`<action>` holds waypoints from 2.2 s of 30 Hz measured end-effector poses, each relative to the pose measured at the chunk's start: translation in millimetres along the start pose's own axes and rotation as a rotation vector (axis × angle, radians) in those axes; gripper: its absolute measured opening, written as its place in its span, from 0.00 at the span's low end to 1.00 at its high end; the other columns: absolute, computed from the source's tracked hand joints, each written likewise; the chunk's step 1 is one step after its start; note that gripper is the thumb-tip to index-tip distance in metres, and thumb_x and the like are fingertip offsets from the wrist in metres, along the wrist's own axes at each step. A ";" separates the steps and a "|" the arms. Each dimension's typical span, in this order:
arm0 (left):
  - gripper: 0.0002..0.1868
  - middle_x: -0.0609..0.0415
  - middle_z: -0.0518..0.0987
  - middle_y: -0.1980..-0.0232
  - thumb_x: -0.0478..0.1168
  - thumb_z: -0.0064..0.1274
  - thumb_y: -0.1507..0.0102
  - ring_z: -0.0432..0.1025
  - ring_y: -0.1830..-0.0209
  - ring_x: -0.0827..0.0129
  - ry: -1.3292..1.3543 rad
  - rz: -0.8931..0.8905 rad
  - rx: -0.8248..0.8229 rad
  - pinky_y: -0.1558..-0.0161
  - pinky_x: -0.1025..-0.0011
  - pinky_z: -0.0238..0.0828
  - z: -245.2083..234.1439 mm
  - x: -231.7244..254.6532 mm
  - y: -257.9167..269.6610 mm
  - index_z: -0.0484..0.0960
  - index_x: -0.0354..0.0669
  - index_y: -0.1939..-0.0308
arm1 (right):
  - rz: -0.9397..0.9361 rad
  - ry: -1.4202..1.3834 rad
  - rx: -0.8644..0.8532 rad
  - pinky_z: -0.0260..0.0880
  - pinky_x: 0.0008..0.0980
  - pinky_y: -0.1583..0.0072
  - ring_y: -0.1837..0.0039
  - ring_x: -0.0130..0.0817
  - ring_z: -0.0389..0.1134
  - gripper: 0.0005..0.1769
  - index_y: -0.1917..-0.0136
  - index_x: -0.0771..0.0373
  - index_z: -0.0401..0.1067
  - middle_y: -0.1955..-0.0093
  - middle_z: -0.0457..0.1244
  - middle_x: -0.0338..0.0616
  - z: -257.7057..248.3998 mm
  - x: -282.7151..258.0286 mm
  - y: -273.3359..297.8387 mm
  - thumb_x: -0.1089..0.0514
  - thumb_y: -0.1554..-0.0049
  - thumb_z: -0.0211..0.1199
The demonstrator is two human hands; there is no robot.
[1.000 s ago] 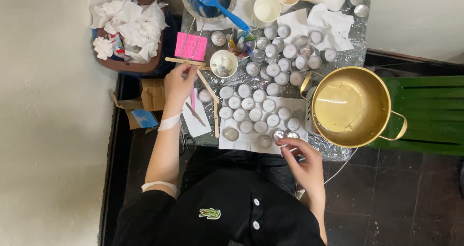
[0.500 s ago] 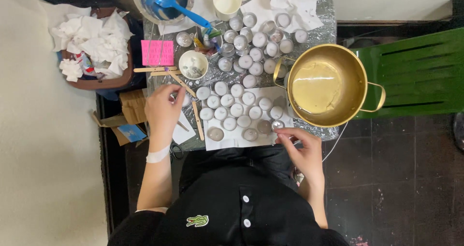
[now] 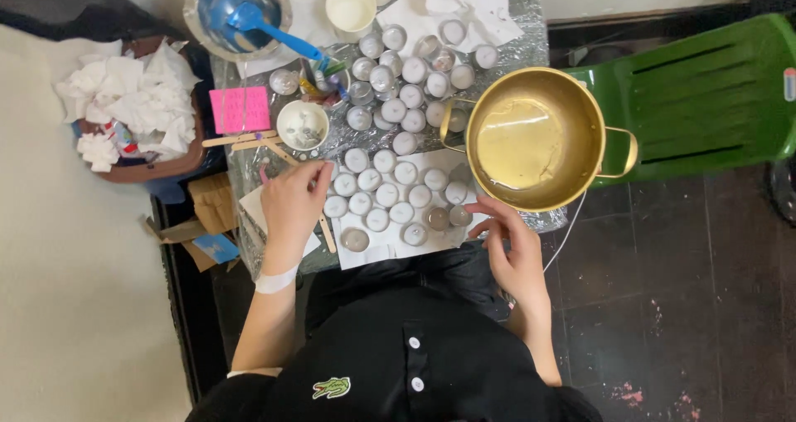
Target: The person stirs melted wax in a metal pot with a blue spatula, then places wicks into small candle cups arranged on the table. They then move a brass pot of liquid wax and handle wick tabs while working through the row of cups.
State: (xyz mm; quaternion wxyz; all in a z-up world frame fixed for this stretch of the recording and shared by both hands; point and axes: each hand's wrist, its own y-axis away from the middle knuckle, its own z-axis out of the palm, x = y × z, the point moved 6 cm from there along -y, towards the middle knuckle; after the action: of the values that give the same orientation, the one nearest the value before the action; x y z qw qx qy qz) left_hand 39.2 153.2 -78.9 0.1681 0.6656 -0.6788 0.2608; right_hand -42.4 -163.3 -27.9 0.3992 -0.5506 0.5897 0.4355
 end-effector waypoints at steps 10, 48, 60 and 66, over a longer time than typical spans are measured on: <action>0.05 0.54 0.80 0.74 0.43 0.64 0.36 0.74 0.77 0.67 0.179 0.072 -0.096 0.72 0.68 0.67 9.5 49.9 -11.3 0.86 0.47 0.61 | -0.099 -0.050 0.141 0.75 0.26 0.50 0.53 0.27 0.75 0.10 0.43 0.68 0.74 0.56 0.72 0.45 -37.7 12.3 15.9 0.70 0.38 0.59; 0.08 0.55 0.78 0.71 0.38 0.39 0.24 0.75 0.73 0.74 0.716 0.146 -0.392 0.68 0.74 0.70 108.0 127.3 -65.6 0.70 0.37 0.48 | 0.136 -0.316 0.485 0.41 0.19 0.66 0.69 0.14 0.46 0.13 0.47 0.63 0.72 0.70 0.53 0.26 -186.9 120.5 -55.8 0.55 0.27 0.50; 0.09 0.56 0.78 0.70 0.40 0.40 0.24 0.76 0.73 0.74 0.774 0.100 -0.410 0.69 0.74 0.71 140.1 134.1 -84.9 0.70 0.37 0.52 | 0.191 -0.346 0.519 0.40 0.19 0.68 0.70 0.12 0.45 0.15 0.45 0.63 0.75 0.71 0.52 0.25 -204.9 109.6 -71.2 0.54 0.27 0.50; 0.09 0.57 0.78 0.70 0.40 0.41 0.24 0.75 0.73 0.75 0.833 0.101 -0.472 0.68 0.75 0.70 129.2 142.1 -83.7 0.71 0.38 0.52 | 0.271 -0.424 0.514 0.39 0.18 0.69 0.71 0.13 0.44 0.16 0.46 0.64 0.74 0.71 0.51 0.25 -198.7 128.1 -58.7 0.53 0.28 0.49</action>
State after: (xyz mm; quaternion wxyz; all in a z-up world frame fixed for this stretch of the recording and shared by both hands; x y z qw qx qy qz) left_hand 129.4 -35.6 -90.6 0.5592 0.4142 -0.6260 0.3519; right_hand 8.3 -392.2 -93.9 0.5769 -0.2464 0.6517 0.4264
